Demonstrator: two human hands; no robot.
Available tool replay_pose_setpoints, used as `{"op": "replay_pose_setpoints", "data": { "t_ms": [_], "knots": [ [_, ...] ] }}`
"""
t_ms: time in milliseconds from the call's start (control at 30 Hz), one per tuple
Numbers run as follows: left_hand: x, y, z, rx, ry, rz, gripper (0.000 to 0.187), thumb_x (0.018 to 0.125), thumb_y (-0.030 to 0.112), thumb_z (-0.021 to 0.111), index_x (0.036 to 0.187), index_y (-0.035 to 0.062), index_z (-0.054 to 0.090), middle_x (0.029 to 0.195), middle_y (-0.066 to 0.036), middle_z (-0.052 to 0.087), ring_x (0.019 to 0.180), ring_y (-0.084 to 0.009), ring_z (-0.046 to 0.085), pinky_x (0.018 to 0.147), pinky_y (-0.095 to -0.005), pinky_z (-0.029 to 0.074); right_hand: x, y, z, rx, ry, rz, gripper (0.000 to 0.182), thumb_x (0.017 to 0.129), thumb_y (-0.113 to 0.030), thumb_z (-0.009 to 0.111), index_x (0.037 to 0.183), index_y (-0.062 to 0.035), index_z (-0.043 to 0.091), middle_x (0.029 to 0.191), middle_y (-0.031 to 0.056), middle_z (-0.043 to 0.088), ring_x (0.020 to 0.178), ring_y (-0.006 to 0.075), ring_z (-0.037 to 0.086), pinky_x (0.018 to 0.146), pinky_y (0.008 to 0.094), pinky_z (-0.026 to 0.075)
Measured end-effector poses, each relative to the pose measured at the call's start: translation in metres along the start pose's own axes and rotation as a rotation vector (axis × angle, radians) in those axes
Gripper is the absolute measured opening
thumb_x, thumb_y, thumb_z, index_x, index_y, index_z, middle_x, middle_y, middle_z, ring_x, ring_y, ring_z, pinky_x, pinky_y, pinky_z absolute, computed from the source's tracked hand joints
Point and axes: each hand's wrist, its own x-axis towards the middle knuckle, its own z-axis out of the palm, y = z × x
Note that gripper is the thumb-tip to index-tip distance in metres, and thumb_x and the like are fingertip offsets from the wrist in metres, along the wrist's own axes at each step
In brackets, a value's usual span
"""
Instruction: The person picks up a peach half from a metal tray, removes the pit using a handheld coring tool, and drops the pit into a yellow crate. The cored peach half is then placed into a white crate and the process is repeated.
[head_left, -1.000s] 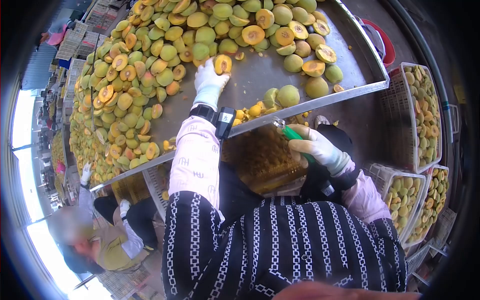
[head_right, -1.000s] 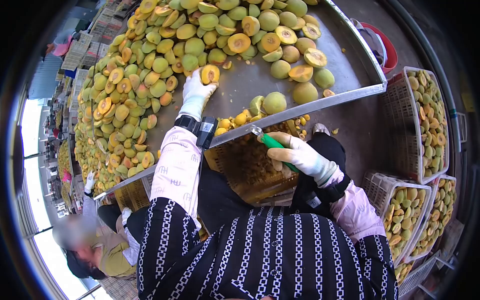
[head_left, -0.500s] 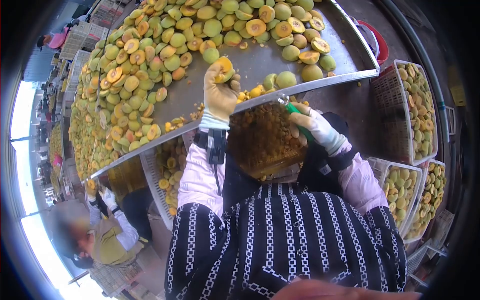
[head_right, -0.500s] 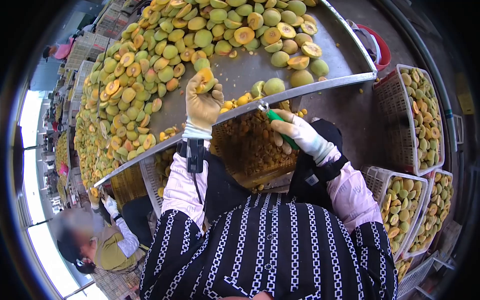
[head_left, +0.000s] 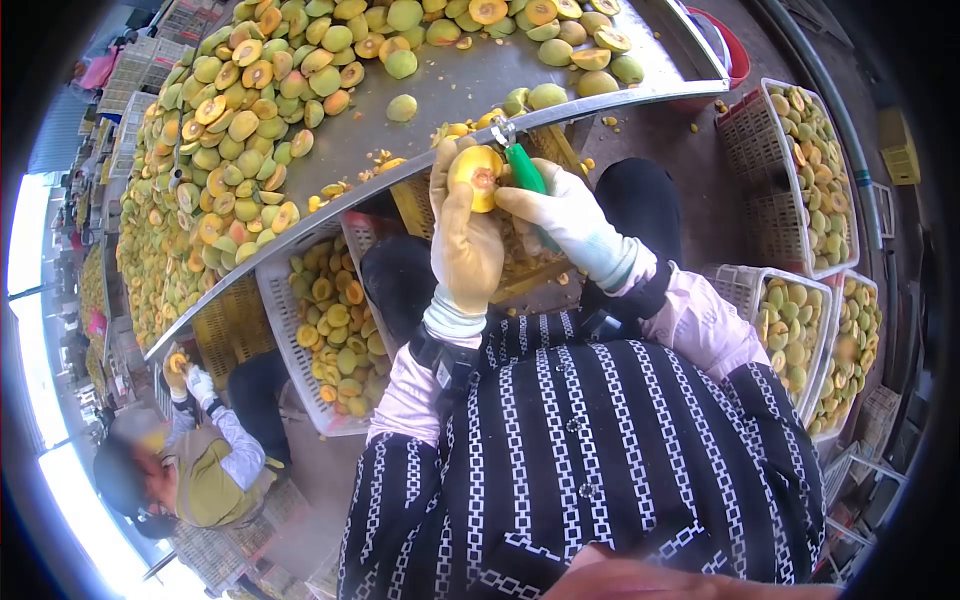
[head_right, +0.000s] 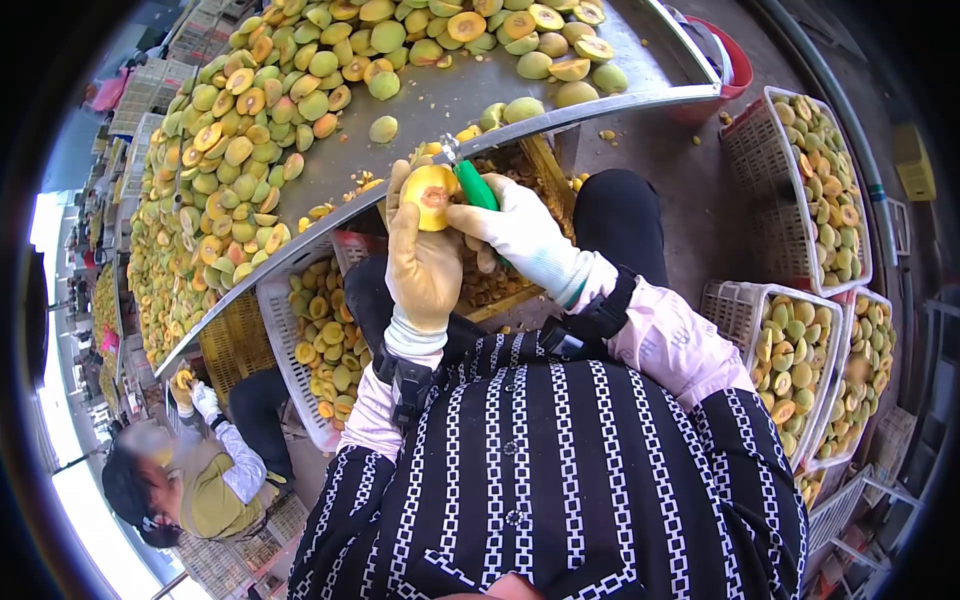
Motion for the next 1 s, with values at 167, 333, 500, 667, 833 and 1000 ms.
{"op": "replay_pose_setpoints", "data": {
  "t_ms": [167, 333, 500, 667, 833, 1000],
  "knots": [
    [-0.01, -0.009, -0.011, 0.126, -0.091, 0.001, 0.047, 0.1, 0.02, 0.047, 0.143, 0.0093, 0.032, 0.144, -0.011, 0.04, 0.121, -0.0239, 0.048, 0.102, -0.0359, 0.041, 0.0, 0.003, -0.007, 0.18, -0.028, 0.077, 0.027, 0.087, -0.025, 0.066, 0.098, -0.0028, 0.054, 0.067, 0.0014, 0.055, 0.049, 0.0086, 0.052, 0.045, 0.0209, 0.041],
    [-0.009, 0.006, -0.006, 0.413, -0.229, -0.027, 0.059, 0.095, 0.019, 0.058, 0.145, 0.0045, 0.03, 0.147, -0.01, 0.036, 0.132, -0.0194, 0.038, 0.111, -0.0333, 0.031, -0.001, 0.007, -0.013, 0.229, -0.096, 0.094, 0.022, 0.086, -0.021, 0.064, 0.095, -0.0036, 0.055, 0.067, 0.0016, 0.055, 0.047, 0.0094, 0.051, 0.044, 0.0207, 0.04],
    [-0.009, -0.007, -0.015, 0.553, -0.114, 0.127, 0.058, 0.094, 0.024, 0.061, 0.141, 0.0028, 0.036, 0.139, -0.011, 0.044, 0.127, -0.0197, 0.044, 0.11, -0.0332, 0.033, 0.004, 0.014, -0.014, 0.279, -0.148, 0.08, 0.018, 0.085, -0.02, 0.062, 0.089, -0.0033, 0.055, 0.063, 0.0024, 0.056, 0.044, 0.0109, 0.049, 0.044, 0.0213, 0.039],
    [-0.002, 0.009, -0.044, -0.324, 0.244, -0.063, 0.05, 0.096, 0.046, 0.048, 0.13, 0.0087, 0.05, 0.121, -0.017, 0.06, 0.112, -0.0324, 0.058, 0.097, -0.0407, 0.048, -0.001, -0.007, -0.018, -0.381, -0.051, 0.111, 0.032, 0.088, -0.026, 0.062, 0.106, -0.0008, 0.056, 0.065, 0.0071, 0.059, 0.048, 0.0144, 0.054, 0.047, 0.0267, 0.044],
    [-0.007, 0.018, -0.047, -0.319, 0.28, -0.224, 0.057, 0.094, 0.053, 0.046, 0.124, 0.0058, 0.055, 0.12, -0.015, 0.061, 0.099, -0.0285, 0.063, 0.072, -0.0336, 0.057, -0.012, 0.012, -0.032, -0.87, 0.001, -0.167, 0.042, 0.088, -0.029, 0.063, 0.12, -0.0019, 0.054, 0.084, 0.0193, 0.064, 0.082, 0.0334, 0.065, 0.072, 0.0365, 0.051],
    [-0.005, 0.019, -0.016, -0.042, 0.287, -0.15, 0.058, 0.098, 0.054, 0.032, 0.124, 0.0066, 0.054, 0.115, -0.016, 0.062, 0.098, -0.0268, 0.063, 0.08, -0.0368, 0.055, -0.03, 0.006, -0.009, -1.109, -0.018, -0.646, 0.051, 0.085, -0.022, 0.066, 0.133, -0.0134, 0.052, 0.078, 0.0091, 0.061, 0.066, 0.0283, 0.063, 0.058, 0.0364, 0.05]
  ]
}}
